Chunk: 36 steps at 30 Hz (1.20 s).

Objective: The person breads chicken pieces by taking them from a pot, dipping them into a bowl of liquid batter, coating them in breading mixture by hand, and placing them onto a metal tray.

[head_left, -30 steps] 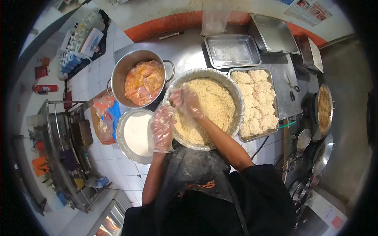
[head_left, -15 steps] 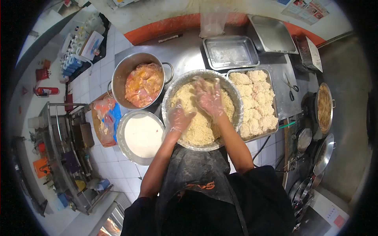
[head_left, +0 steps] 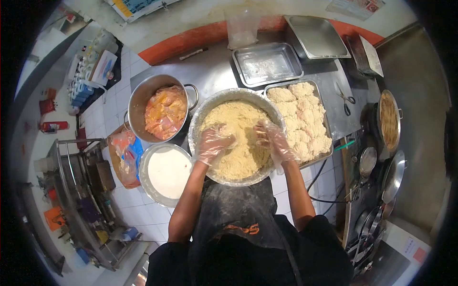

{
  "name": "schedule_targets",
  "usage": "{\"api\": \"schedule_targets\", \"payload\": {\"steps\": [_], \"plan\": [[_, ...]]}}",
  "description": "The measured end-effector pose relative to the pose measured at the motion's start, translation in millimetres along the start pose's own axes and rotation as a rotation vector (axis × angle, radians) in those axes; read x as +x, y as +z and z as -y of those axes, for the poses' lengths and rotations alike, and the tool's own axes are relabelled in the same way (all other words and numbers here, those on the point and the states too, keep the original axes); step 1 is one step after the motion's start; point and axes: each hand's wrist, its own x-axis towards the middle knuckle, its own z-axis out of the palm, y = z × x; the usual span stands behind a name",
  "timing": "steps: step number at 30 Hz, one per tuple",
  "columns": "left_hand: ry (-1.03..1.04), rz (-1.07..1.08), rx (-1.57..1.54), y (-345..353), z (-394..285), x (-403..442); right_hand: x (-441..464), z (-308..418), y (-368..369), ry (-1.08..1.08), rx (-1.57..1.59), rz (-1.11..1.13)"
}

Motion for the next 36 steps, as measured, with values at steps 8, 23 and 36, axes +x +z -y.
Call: {"api": "schedule_targets", "payload": {"steps": [8, 23, 36], "plan": [[-0.108, 0.116, -0.260, -17, -22, -30, 6, -12, 36, 0.012, -0.183, 0.141], [-0.307, 0.059, -0.151, -23, 39, -26, 7, 143, -78, -0.478, -0.933, -0.240], [-0.294, 0.090, -0.093, -24, 36, -29, 155, 70, -166, -0.387, -0.629, -0.159]]}}
